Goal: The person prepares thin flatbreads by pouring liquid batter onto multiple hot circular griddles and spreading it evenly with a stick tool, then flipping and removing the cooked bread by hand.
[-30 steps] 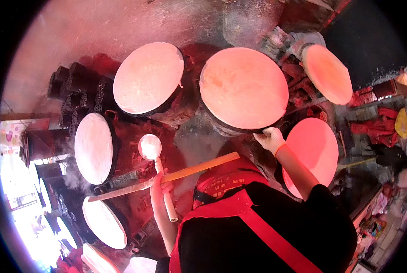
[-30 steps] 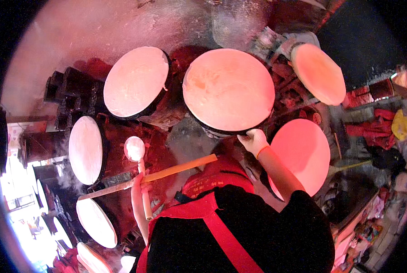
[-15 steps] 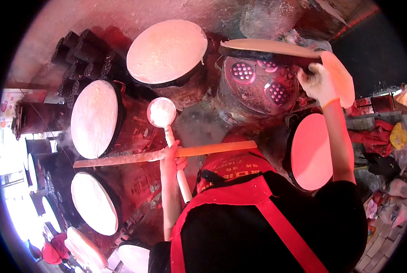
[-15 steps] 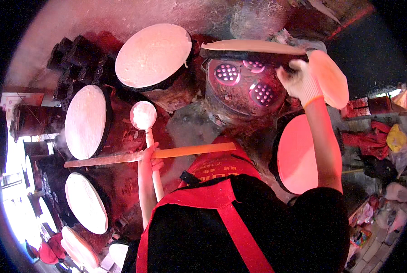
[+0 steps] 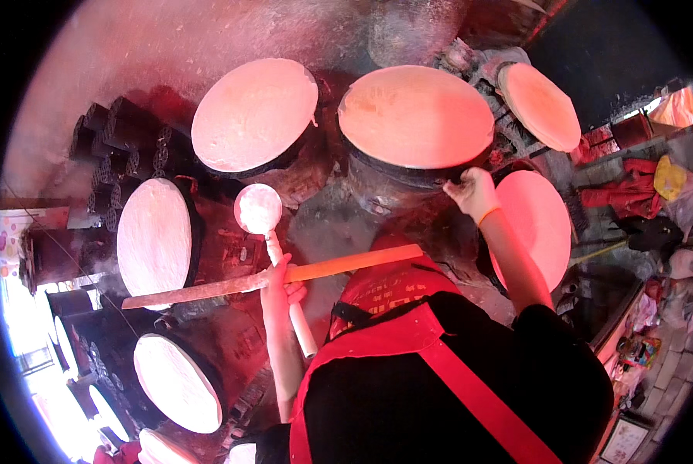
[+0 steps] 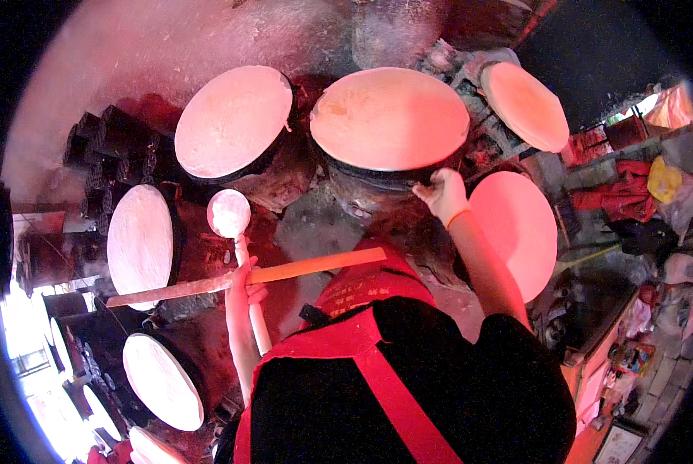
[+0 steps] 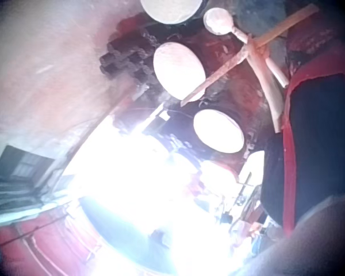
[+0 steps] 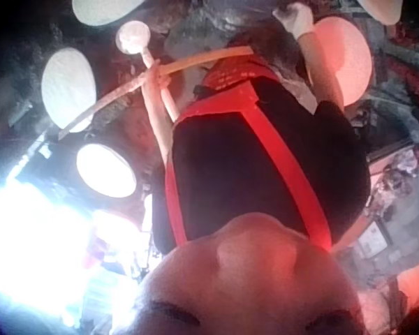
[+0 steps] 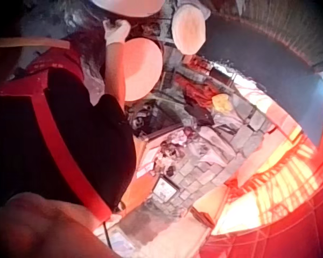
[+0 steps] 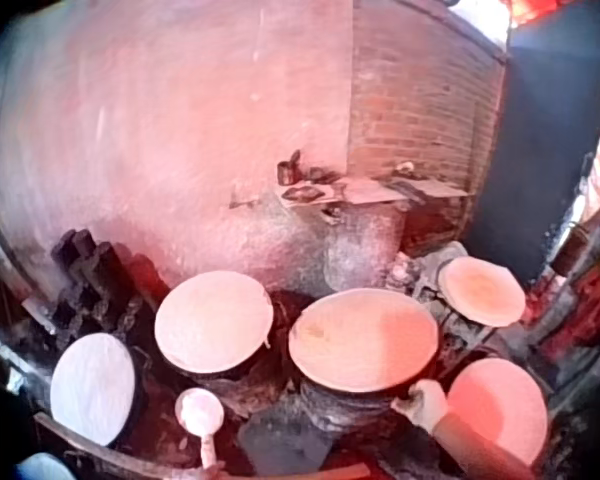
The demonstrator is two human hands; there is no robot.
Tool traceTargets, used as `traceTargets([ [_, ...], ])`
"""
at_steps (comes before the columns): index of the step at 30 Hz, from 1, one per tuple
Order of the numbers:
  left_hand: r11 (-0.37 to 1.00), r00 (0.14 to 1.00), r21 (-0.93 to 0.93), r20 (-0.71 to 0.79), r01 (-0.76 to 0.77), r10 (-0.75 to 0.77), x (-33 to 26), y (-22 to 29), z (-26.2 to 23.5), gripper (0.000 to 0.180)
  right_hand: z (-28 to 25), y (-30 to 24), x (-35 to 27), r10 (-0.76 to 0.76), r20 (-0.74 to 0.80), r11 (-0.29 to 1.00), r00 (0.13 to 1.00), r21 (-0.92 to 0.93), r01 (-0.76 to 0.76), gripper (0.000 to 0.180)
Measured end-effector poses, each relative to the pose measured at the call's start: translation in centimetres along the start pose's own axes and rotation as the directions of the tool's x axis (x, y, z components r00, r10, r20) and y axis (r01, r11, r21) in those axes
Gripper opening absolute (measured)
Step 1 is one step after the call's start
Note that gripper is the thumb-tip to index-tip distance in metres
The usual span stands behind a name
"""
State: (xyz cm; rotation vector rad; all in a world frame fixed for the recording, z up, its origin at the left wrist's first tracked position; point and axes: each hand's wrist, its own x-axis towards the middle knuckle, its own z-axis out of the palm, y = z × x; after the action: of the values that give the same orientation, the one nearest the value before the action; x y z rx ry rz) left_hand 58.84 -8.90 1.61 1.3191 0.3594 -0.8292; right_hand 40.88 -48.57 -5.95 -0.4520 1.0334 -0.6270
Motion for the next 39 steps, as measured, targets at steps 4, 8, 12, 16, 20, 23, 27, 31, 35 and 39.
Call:
traceTargets([
  [4,1.0,0.995,-0.001,0.104,0.009,-0.009,0.7,0.4,0.0,0.039,-5.6,4.3,4.2,-0.154,-0.006,0.972,0.988,-0.18,0.15,0.012],
  [8,1.0,0.994,0.013,0.11,0.025,-0.026,1.1,0.6,1.1,0.038,-6.6,5.8,4.9,-0.09,0.058,0.985,0.994,-0.142,0.098,0.015],
  [12,0.996,0.981,-0.047,0.179,0.082,-0.072,1.7,0.7,2.1,0.039,-8.9,6.4,6.4,-0.126,0.078,0.966,0.989,-0.216,0.141,0.015],
  [16,0.996,0.986,-0.001,0.143,0.085,-0.084,1.1,1.3,3.1,0.04,-7.4,5.2,5.8,-0.194,0.026,0.93,0.981,-0.312,0.192,0.015],
  [20,0.994,0.988,0.006,0.11,0.112,-0.112,1.7,1.5,3.4,0.034,-4.7,3.6,4.0,-0.03,-0.183,0.976,0.983,-0.219,-0.011,0.017],
  [23,0.99,0.989,0.063,0.068,0.127,-0.131,2.1,1.6,4.7,0.032,-4.2,2.8,3.4,-0.044,-0.266,0.958,0.963,-0.284,-0.035,0.027],
  [27,0.985,0.992,0.127,0.03,0.118,-0.123,2.4,1.5,6.1,0.034,-5.0,2.5,3.1,-0.114,-0.265,0.905,0.957,-0.424,-0.009,0.025],
  [31,0.987,0.985,0.108,0.118,0.117,-0.13,3.3,1.4,5.5,0.037,-5.5,-0.7,2.9,-0.525,-0.011,0.228,0.851,-0.965,0.128,0.034],
  [35,0.986,0.992,0.105,-0.031,0.128,-0.125,2.0,2.5,8.2,0.038,-3.1,-8.2,7.9,-0.811,0.122,0.201,0.572,-0.86,0.469,0.042],
  [39,0.973,0.986,-0.165,0.073,0.163,-0.153,2.5,2.5,9.3,0.032,-2.3,-14.4,18.8,-0.312,-0.061,0.701,0.948,-0.689,0.186,0.045],
])
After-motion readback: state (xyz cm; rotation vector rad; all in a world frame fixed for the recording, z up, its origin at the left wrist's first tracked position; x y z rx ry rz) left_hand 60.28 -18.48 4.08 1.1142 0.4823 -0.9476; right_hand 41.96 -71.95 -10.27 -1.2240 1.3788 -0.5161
